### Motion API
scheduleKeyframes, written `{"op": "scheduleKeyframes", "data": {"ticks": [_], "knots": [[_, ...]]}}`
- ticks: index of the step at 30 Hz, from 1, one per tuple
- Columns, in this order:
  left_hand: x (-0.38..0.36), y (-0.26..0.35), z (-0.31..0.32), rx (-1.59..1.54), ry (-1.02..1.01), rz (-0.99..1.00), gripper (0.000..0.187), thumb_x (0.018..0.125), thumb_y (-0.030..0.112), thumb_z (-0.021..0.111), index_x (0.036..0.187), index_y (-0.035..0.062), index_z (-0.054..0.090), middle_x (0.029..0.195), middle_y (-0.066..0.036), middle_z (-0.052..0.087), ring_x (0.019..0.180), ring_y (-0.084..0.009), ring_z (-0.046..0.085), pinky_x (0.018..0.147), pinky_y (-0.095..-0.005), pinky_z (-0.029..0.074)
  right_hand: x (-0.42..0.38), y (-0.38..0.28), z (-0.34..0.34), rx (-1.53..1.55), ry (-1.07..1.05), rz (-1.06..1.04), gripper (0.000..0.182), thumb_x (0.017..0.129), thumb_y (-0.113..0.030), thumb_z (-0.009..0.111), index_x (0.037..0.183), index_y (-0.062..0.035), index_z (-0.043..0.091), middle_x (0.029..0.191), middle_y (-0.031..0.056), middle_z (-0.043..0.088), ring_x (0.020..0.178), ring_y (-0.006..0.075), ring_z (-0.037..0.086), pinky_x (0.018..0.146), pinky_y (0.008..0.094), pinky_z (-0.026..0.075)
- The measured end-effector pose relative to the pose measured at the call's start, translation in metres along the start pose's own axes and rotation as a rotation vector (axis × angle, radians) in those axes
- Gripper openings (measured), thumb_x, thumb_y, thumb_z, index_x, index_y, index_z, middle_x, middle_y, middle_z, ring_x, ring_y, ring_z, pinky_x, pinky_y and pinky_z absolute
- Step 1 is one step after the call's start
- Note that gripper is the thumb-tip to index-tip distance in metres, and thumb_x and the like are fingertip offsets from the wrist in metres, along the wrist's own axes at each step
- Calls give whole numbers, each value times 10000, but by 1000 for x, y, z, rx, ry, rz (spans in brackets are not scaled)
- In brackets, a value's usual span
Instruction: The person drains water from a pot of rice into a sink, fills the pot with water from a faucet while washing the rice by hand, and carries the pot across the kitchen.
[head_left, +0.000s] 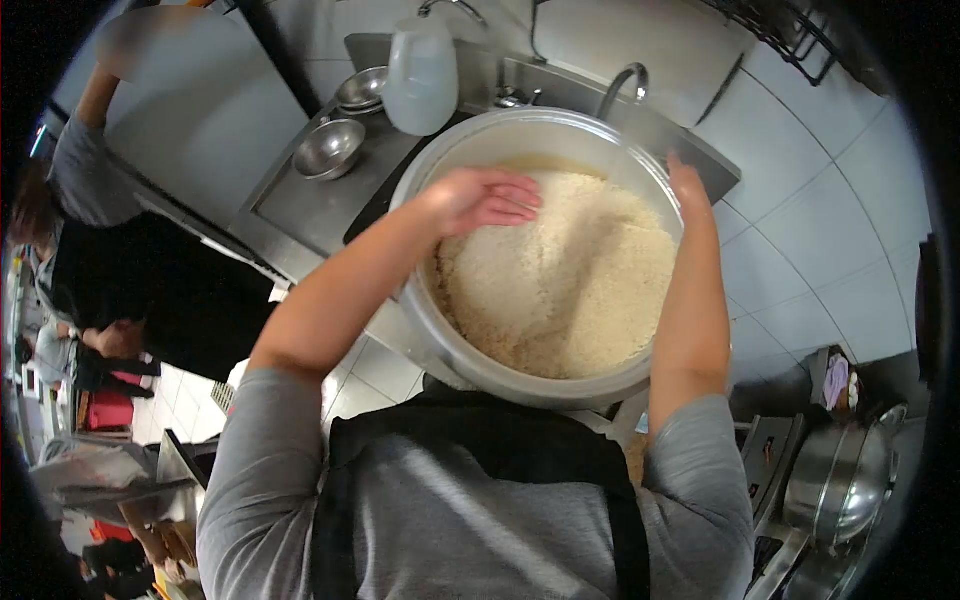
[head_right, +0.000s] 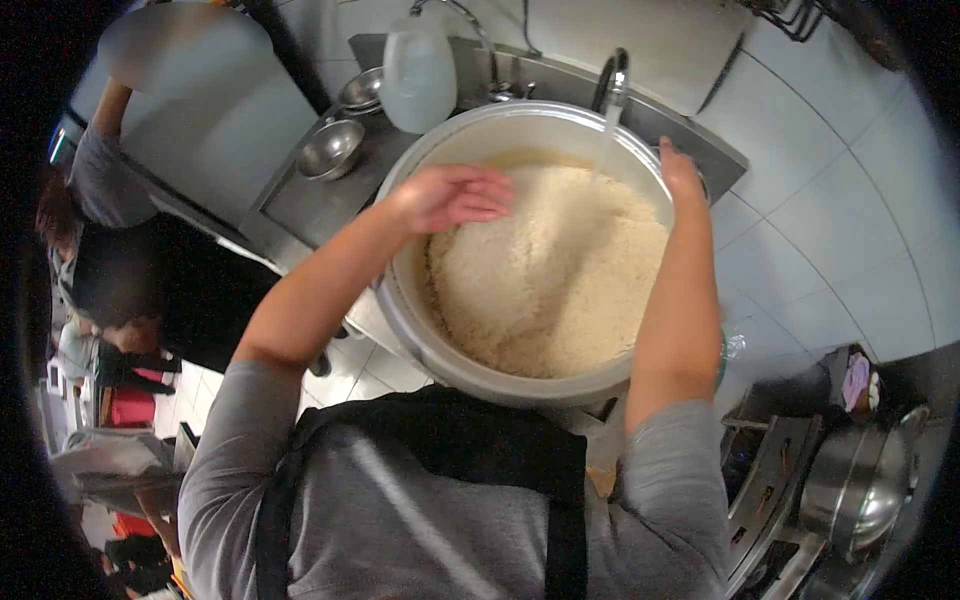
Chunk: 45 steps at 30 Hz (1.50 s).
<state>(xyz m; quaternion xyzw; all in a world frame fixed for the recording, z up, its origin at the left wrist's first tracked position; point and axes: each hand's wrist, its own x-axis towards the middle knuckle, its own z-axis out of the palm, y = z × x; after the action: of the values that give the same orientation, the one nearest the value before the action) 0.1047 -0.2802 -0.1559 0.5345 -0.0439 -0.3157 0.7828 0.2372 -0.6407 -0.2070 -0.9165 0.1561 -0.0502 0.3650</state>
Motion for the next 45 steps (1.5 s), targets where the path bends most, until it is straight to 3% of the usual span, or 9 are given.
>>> {"op": "scheduleKeyframes", "data": {"ticks": [8, 11, 14, 17, 23, 31, 34, 39, 45], "knots": [[258, -104, 48, 756, -26, 498, 410, 748, 309, 616, 1065, 52, 571, 1032, -117, 591, 940, -236, 574, 767, -346, 447, -26, -13, -17, 478, -68, 1, 564, 906, -497, 336, 1015, -17, 614, 1187, 200, 520, 1135, 275, 446, 978, 342, 286], [228, -93, 117, 1144, -87, 185, 504, 683, 415, 642, 1053, 78, 589, 982, -122, 611, 947, -246, 568, 788, -320, 439, -25, -11, -16, 437, -27, -78, 531, 913, -468, 333, 976, -21, 612, 1177, 201, 518, 1122, 284, 448, 965, 345, 293], [211, -136, 128, 1157, -222, 660, 363, 712, 375, 602, 967, 121, 650, 842, -136, 634, 812, -320, 590, 767, -377, 446, -23, -11, -12, 402, -18, -114, 526, 912, -454, 326, 948, -11, 609, 1131, 207, 540, 1082, 308, 471, 940, 350, 311], [123, -82, 163, 1811, -527, 256, 427, 666, 400, 640, 1025, 169, 637, 1032, -95, 615, 961, -288, 560, 815, -416, 424, -20, -8, -7, 335, 14, -157, 559, 908, -476, 313, 950, -6, 612, 1108, 205, 556, 1062, 322, 486, 935, 361, 321], [78, -94, 96, 1927, -885, 393, 565, 610, 426, 689, 1136, 249, 582, 1350, -22, 390, 1274, -254, 275, 966, -574, 234, -19, -4, -5, 313, -26, -92, 600, 884, -529, 328, 962, -13, 623, 1122, 201, 553, 1071, 320, 488, 934, 362, 325], [81, -67, -25, 2047, -788, 290, 585, 682, 425, 694, 1206, 227, 525, 1362, -34, 377, 1301, -240, 249, 1038, -541, 185, -13, -5, 1, 297, 8, -144, 636, 877, -555, 328, 989, 4, 610, 1109, 198, 568, 1076, 310, 494, 939, 362, 323], [142, -30, -19, 1363, -810, -420, 575, 733, 439, 666, 1210, 155, 517, 1257, -70, 494, 1208, -220, 401, 1012, -414, 303, -12, -2, -2, 245, -28, -125, 636, 878, -549, 325, 1058, 5, 582, 1116, 208, 561, 1098, 320, 482, 954, 370, 318], [240, -42, 15, 1627, 85, 304, 387, 801, 368, 579, 1049, 72, 600, 1062, -146, 592, 963, -241, 557, 852, -389, 436, -22, 1, 3, 240, -12, -136, 577, 867, -546, 365, 926, -29, 615, 1014, 155, 585, 973, 255, 513, 891, 335, 345], [229, -103, 110, 1463, -83, 287, 396, 687, 379, 647, 1014, 156, 634, 993, -132, 612, 933, -252, 582, 776, -387, 461, -14, -11, -3, 154, 52, -91, 563, 871, -540, 356, 921, -43, 616, 1025, 153, 592, 1006, 267, 520, 898, 341, 351]]}}
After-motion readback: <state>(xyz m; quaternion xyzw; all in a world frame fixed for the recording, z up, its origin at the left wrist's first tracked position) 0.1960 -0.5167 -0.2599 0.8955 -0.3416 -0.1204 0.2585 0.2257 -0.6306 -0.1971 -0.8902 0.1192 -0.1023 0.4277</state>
